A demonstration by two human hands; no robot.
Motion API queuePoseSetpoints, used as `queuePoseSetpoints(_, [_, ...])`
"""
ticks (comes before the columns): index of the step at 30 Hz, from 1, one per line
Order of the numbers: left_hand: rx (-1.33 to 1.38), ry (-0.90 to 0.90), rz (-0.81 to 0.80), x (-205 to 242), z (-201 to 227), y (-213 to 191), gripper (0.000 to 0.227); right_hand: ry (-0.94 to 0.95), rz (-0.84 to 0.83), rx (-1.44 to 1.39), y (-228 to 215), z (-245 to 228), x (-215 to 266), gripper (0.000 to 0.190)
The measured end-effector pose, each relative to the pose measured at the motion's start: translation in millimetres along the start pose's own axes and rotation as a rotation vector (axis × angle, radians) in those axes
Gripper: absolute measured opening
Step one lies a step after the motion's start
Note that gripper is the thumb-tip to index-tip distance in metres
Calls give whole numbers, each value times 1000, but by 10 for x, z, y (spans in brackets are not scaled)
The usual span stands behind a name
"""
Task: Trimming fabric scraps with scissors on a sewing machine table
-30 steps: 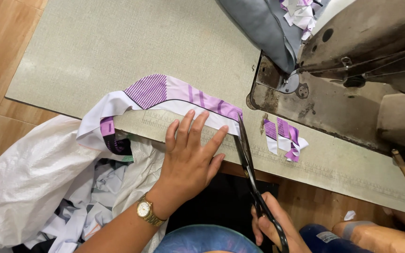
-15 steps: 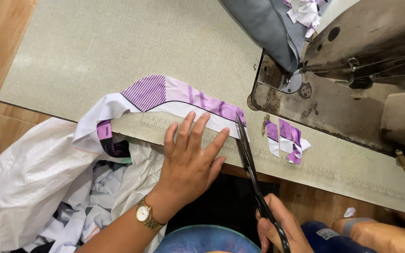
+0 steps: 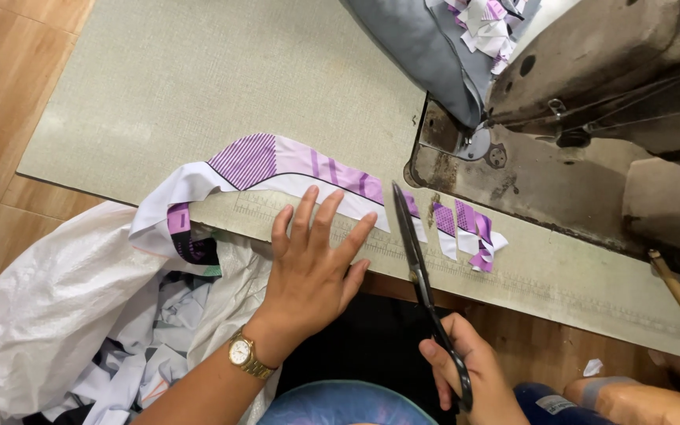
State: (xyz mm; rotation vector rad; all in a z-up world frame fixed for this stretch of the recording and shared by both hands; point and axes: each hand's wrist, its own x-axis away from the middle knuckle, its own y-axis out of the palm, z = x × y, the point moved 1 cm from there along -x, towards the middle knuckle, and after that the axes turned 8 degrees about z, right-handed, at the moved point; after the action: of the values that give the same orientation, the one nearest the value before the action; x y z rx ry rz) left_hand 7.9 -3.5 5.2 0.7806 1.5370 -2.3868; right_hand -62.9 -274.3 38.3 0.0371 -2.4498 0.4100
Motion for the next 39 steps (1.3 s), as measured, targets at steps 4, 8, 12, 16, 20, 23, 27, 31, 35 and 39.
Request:
queuePoseSetpoints(4, [-7, -22, 30, 9, 0, 12, 77, 7, 14, 37, -258, 276, 26, 26])
queuePoseSetpoints(8, [-9, -23, 49, -1, 3, 23, 74, -16, -72, -12, -386, 410, 96, 27])
queuePoseSetpoints(12, [-34, -15, 62, 22, 5, 53, 74, -170, -196, 15, -225, 340, 255, 43])
queuePoseSetpoints(16, [-43, -8, 61, 3, 8, 33, 74, -73, -310, -252, -42, 302, 234, 52])
queuePoseSetpoints(20, [-66, -4, 48, 2, 8, 24, 74, -32, -331, -238, 30, 263, 138, 40])
queuePoseSetpoints(23, [-50, -14, 44, -2, 9, 21, 74, -57, -390, -288, 83, 185, 105, 45])
queuePoseSetpoints(27, [-66, -8, 32, -16, 14, 11, 74, -115, -359, -234, 233, 12, 89, 53])
queuePoseSetpoints(31, [-71, -4, 22, -22, 10, -5, 72, -144, -265, -66, 368, -169, 72, 54])
queuePoseSetpoints(35, [-62, -4, 9, -33, 16, -38, 72, -161, -178, 158, 392, -300, 58, 55])
queuePoseSetpoints(39, [-79, -1, 10, -41, 21, -49, 73, -202, -144, 111, 318, -96, -27, 47])
